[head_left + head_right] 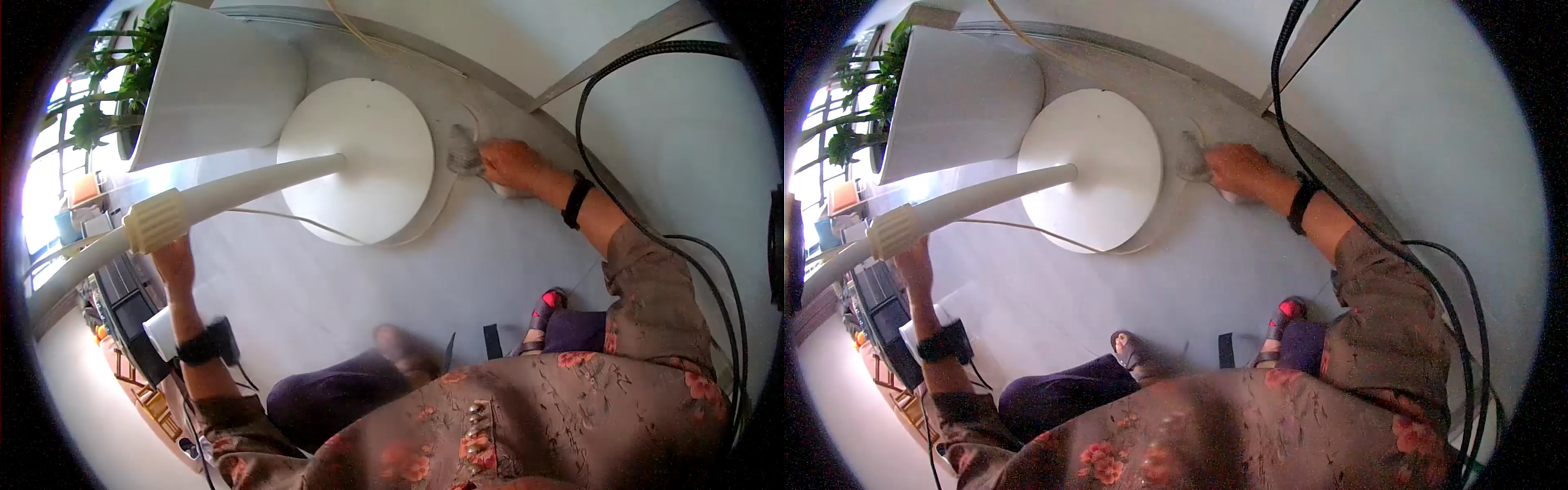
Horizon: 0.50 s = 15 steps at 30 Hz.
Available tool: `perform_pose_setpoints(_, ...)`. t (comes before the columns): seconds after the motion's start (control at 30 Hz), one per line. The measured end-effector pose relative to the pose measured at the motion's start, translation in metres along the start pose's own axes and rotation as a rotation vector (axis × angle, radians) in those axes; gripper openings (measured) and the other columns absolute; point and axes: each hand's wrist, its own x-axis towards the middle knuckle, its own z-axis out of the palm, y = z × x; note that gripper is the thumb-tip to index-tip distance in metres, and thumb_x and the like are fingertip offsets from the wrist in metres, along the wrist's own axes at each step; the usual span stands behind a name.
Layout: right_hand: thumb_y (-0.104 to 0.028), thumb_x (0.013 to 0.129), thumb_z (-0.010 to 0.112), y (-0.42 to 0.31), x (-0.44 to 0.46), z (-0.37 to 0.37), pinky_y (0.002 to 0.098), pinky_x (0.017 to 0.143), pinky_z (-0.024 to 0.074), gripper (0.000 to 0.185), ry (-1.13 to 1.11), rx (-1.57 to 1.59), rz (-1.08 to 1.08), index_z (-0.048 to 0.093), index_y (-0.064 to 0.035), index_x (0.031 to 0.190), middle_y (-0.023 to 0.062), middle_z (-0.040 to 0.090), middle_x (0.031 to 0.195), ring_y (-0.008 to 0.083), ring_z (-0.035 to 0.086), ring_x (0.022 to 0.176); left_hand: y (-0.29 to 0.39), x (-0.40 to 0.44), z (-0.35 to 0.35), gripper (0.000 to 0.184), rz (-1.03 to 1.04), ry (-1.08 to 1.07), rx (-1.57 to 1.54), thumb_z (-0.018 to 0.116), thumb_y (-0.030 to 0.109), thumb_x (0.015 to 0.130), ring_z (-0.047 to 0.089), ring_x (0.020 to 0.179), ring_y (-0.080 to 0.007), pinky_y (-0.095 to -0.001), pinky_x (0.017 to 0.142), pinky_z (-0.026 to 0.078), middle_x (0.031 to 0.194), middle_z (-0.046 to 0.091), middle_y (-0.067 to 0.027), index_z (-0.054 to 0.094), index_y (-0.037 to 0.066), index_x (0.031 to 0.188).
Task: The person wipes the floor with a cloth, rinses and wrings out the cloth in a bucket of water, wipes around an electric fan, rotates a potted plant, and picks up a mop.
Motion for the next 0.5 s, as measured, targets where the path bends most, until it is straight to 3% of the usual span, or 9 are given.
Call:
perform_pose_setpoints(0.03, -0.018, 0.078, 0.054, -0.009, 0.004, -0.009, 0.0463, 0.07, 0.0461, 0.018, 0.171, 0.101, -0.039, 0.054, -0.0019, 0.086, 0.0185, 0.055, 0.088, 0.0355, 0.057, 0.076, 0.012, -0.009, 0.002, 0.031, -0.211, -0.121, 0.076, 0.057, 0.011, 0.086, 0.058, 0.099, -0.0194, -0.031, 0.086, 0.044, 0.101, 0.063, -0.0126, 0.056, 0.002, 0.115)
perform_pose_setpoints(0.07, -0.019, 0.078, 0.054, -0.018, 0.009, -0.018, 0.0456, 0.07, 0.0461, 0.018, 0.338, 0.201, -0.078, 0.055, -0.0022, 0.085, 0.0184, 0.055, 0.085, 0.0348, 0.057, 0.077, 0.024, -0.016, 0.004, 0.031, -0.212, -0.123, 0.067, 0.057, 0.011, 0.086, 0.058, 0.099, -0.0194, -0.031, 0.086, 0.044, 0.101, 0.063, -0.0126, 0.056, 0.002, 0.115)
perform_pose_setpoints(0.13, -0.02, 0.078, 0.055, -0.037, 0.017, -0.041, 0.0454, 0.069, 0.046, 0.018, 0.474, 0.245, -0.054, 0.055, -0.0033, 0.086, 0.0173, 0.055, 0.083, 0.0343, 0.057, 0.078, 0.059, -0.022, 0.003, 0.024, -0.376, -0.355, -0.234, 0.057, 0.012, 0.086, 0.059, 0.094, -0.0161, -0.0272, 0.083, 0.044, 0.097, 0.065, -0.0114, 0.061, 0.001, 0.107)
perform_pose_setpoints(0.2, -0.021, 0.077, 0.055, -0.037, 0.03, -0.043, 0.0453, 0.069, 0.0459, 0.019, 0.622, 0.282, -0.046, 0.056, -0.0043, 0.086, 0.0162, 0.056, 0.081, 0.0337, 0.057, 0.079, 0.065, -0.035, -0.002, 0.02, -0.37, -0.589, -0.277, 0.059, 0.009, 0.083, 0.061, 0.089, -0.0152, -0.0264, 0.079, 0.046, 0.095, 0.066, -0.011, 0.063, 0.0, 0.101)
perform_pose_setpoints(0.27, -0.012, 0.076, 0.059, -0.027, 0.043, -0.021, 0.0358, 0.061, 0.0463, 0.009, 0.687, 0.153, -0.047, 0.056, -0.0051, 0.079, 0.0089, 0.056, 0.078, 0.0259, 0.057, 0.066, 0.09, -0.039, -0.012, 0.022, -0.386, -0.856, -0.415, 0.061, 0.005, 0.08, 0.061, 0.087, -0.0156, -0.0276, 0.078, 0.047, 0.095, 0.065, -0.0112, 0.063, 0.0, 0.101)
perform_pose_setpoints(0.3, -0.012, 0.076, 0.059, -0.032, 0.041, -0.019, 0.0358, 0.061, 0.0463, 0.009, 0.687, 0.151, -0.043, 0.056, -0.0051, 0.079, 0.0089, 0.056, 0.078, 0.0259, 0.057, 0.066, 0.105, -0.04, -0.014, 0.024, -0.348, -0.966, -0.478, 0.062, 0.003, 0.078, 0.062, 0.085, -0.0162, -0.0283, 0.077, 0.048, 0.095, 0.065, -0.0111, 0.062, -0.001, 0.101)
perform_pose_setpoints(0.37, -0.013, 0.076, 0.059, -0.05, 0.037, -0.012, 0.0337, 0.061, 0.046, 0.01, 0.461, 0.387, -0.315, 0.058, -0.0042, 0.08, 0.0068, 0.058, 0.075, 0.0206, 0.056, 0.063, 0.141, -0.043, -0.009, 0.026, -0.275, -1.006, -0.727, 0.062, 0.003, 0.075, 0.062, 0.084, -0.0184, -0.0307, 0.076, 0.049, 0.096, 0.064, -0.0112, 0.062, 0.0, 0.101)
perform_pose_setpoints(0.43, -0.015, 0.075, 0.06, -0.06, 0.034, -0.014, 0.0328, 0.062, 0.0458, 0.012, 0.323, 0.481, -0.309, 0.058, -0.0035, 0.078, 0.0063, 0.059, 0.073, 0.0182, 0.055, 0.063, 0.175, -0.033, 0.004, 0.036, -0.041, -1.005, -0.817, 0.06, 0.001, 0.075, 0.059, 0.091, -0.0196, -0.0324, 0.08, 0.048, 0.102, 0.062, -0.0112, 0.057, 0.0, 0.111)
perform_pose_setpoints(0.5, -0.017, 0.075, 0.061, -0.067, 0.028, -0.024, 0.0318, 0.063, 0.0456, 0.014, 0.189, 0.567, -0.311, 0.059, -0.0029, 0.076, 0.0058, 0.06, 0.071, 0.0158, 0.055, 0.064, 0.208, -0.018, 0.024, 0.042, -0.004, -0.975, -0.868, 0.061, 0.004, 0.076, 0.059, 0.092, -0.0196, -0.034, 0.08, 0.048, 0.108, 0.058, -0.0123, 0.053, 0.002, 0.117)
